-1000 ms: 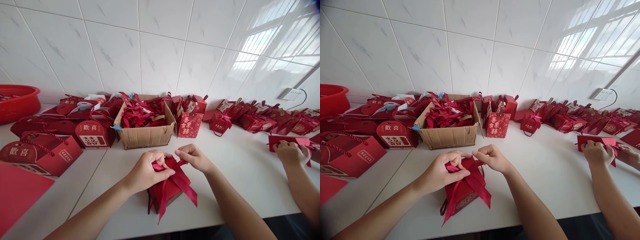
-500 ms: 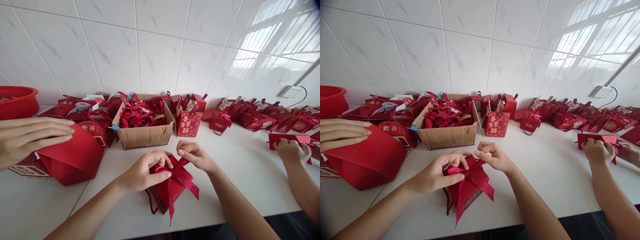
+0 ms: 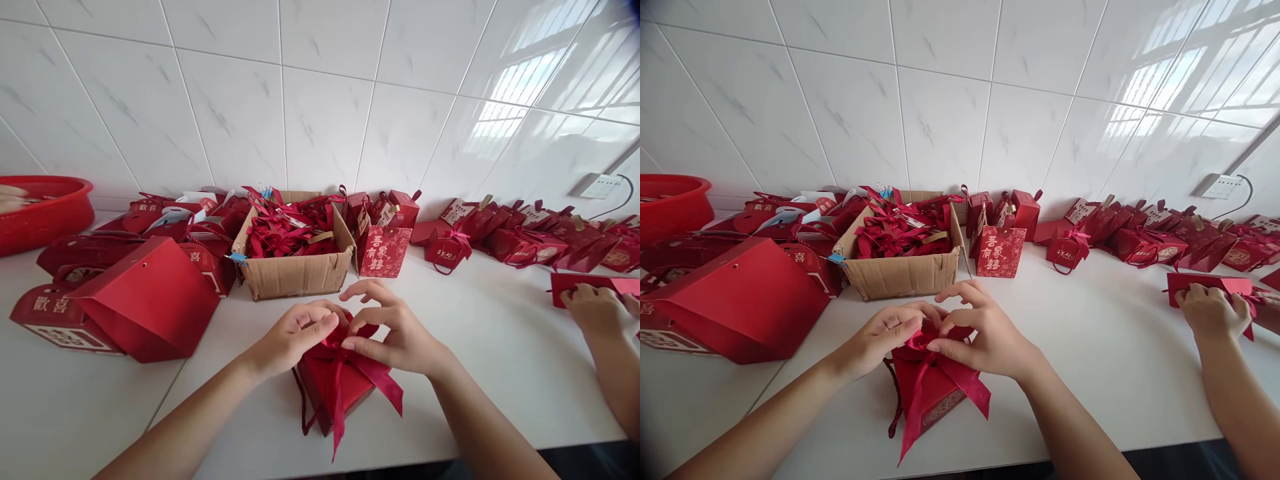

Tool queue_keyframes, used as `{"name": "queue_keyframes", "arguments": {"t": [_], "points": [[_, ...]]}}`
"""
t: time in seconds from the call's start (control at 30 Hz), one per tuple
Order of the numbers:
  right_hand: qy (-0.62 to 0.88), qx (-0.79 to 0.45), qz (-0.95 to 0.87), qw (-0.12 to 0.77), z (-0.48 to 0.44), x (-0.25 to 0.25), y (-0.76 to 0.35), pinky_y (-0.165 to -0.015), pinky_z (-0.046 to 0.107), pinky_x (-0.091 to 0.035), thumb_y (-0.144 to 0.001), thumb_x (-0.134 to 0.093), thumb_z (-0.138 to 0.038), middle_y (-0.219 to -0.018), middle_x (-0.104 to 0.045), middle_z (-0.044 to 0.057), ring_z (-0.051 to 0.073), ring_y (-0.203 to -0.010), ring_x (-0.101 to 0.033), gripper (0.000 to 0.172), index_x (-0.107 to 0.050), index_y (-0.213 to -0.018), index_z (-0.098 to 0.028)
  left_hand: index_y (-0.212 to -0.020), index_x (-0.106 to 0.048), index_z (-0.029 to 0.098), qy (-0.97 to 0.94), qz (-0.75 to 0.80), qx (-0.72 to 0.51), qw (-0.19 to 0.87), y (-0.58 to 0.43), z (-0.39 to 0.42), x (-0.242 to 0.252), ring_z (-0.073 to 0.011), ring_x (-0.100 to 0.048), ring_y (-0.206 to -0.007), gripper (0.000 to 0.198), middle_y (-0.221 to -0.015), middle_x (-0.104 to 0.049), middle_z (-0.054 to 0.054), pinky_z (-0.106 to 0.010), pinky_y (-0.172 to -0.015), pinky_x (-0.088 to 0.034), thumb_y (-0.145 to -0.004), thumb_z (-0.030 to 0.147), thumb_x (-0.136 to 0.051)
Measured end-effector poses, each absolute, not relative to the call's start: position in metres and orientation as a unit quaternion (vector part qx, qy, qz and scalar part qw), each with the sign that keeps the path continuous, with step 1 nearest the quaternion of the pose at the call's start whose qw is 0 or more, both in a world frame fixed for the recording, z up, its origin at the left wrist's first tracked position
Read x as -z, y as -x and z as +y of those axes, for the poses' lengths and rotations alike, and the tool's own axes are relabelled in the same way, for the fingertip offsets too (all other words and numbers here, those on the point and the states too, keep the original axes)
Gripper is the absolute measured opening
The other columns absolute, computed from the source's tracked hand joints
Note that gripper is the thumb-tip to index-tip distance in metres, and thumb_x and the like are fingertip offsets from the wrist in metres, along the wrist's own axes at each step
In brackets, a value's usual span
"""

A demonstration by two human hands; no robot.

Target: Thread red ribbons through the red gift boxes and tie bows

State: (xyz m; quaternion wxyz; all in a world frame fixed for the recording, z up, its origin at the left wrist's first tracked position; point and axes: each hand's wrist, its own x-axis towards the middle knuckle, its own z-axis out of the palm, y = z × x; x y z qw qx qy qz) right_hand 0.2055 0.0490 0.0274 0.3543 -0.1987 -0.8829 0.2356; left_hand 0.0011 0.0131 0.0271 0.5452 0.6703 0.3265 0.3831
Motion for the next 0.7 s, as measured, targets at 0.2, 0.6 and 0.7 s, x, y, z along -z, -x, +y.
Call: {"name": "queue_keyframes", "arguments": {"t": [0.2,0.6,0.7], "points": [[0.182,-0.195,-0.901,0.341,0.0425,-0.0316,-0.1986,-0.089,0.04,-0.05,-0.076,-0.073,-0.027,-0.116,-0.057,0.009,0.024,-0.112,-0.048,0.007,-0.07,-0.075,-0.021,-0.065,-0.055,0.015,-0.685,0.346,-0.357,0.533,-0.0024,0.0101,-0.0293,-0.0204,-0.056,-0.101,0.031,-0.101,-0.061,-0.005,-0.028,-0.086,-0.043,-0.089,0.036,-0.052],[0.174,-0.181,-0.912,0.324,0.0423,-0.0325,-0.196,-0.092,0.037,-0.05,-0.076,-0.069,-0.022,-0.118,-0.056,0.009,0.024,-0.118,-0.045,0.01,-0.064,-0.068,-0.019,-0.063,-0.058,0.016,-0.715,0.39,-0.351,0.462,0.0008,0.0143,-0.0273,-0.0193,-0.054,-0.1,0.029,-0.1,-0.055,-0.004,-0.028,-0.089,-0.041,-0.087,0.031,-0.052],[0.166,-0.173,-0.913,0.329,0.042,-0.0319,-0.1953,-0.093,0.038,-0.048,-0.073,-0.07,-0.019,-0.117,-0.057,0.008,0.024,-0.118,-0.045,0.011,-0.062,-0.066,-0.019,-0.06,-0.058,0.017,-0.72,0.408,-0.347,0.441,0.0018,0.0149,-0.0267,-0.0203,-0.054,-0.099,0.03,-0.098,-0.056,-0.004,-0.03,-0.092,-0.041,-0.086,0.032,-0.052]]}}
